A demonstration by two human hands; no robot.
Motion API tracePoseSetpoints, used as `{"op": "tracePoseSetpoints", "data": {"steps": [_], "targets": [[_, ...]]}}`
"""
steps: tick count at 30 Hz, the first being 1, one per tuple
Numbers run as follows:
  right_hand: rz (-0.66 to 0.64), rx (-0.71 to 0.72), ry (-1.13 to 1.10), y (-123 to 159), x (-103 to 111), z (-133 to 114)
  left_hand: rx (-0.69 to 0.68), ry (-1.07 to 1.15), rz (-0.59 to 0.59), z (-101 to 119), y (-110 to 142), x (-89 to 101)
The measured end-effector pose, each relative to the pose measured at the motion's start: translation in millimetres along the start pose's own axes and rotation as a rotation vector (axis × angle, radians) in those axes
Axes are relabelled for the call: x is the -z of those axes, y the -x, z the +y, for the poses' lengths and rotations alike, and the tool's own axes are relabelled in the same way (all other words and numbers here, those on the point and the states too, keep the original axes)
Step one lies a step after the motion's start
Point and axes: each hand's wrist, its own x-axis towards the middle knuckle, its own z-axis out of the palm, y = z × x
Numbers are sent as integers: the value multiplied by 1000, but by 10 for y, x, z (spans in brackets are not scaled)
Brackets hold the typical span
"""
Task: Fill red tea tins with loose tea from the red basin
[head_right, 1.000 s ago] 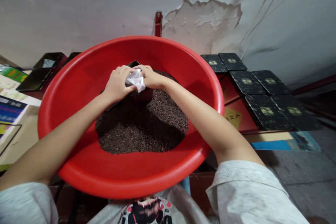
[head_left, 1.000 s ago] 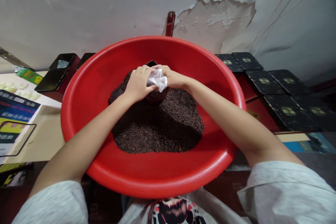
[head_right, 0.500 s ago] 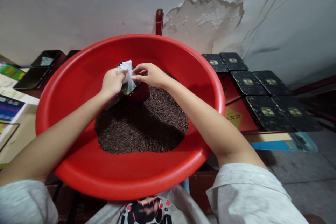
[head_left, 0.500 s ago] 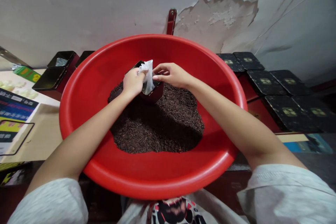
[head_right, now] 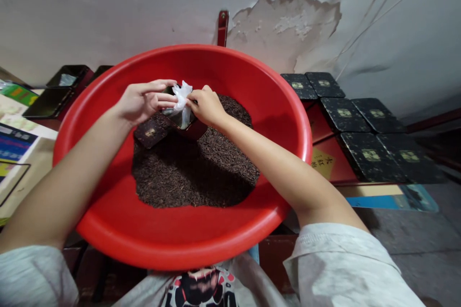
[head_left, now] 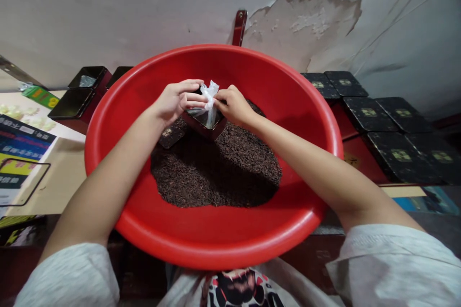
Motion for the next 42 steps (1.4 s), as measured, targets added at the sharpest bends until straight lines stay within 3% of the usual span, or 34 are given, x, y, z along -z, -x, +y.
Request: {"op": "tracePoseSetpoints", "data": {"steps": [3,7,10,14,17,18,20,23,25,28,30,35,39,42], "targets": [[-7,-20,68,-2,9,-22,14,-47,-238,89,62,138],[-28,-30,162,-13,33,-118,0,-227,-299,48,70,154],[-78,-43,177,-45,56,-195,-66,-487,-209,-11,53,88],[-114,-76,243,-86,86,-265,-269,-887,71,-60,25,28],[-120,-93,274,-94,102,-277,-449,-1064,240,-60,32,-10],[-116,-101,274,-93,102,-272,-498,-1094,243,-56,50,-32],[-101,-109,266,-88,94,-248,-536,-1155,143,-53,109,-85],[-69,-120,229,-79,56,-210,-450,-1318,-74,-97,212,-142],[-28,-146,197,-73,17,-204,-364,-1427,-131,-161,238,-136],[80,-137,203,-64,-48,-221,-307,-1503,-138,-263,175,-71],[108,-27,230,-49,-86,-226,-301,-1515,-144,-309,97,-20],[-63,254,268,50,-130,-190,-239,-1499,-107,-357,-40,79],[-160,271,349,81,-143,-215,-186,-1484,-178,-393,-78,160],[-167,276,395,48,-182,-261,-324,-1473,-83,-426,-83,214]]}}
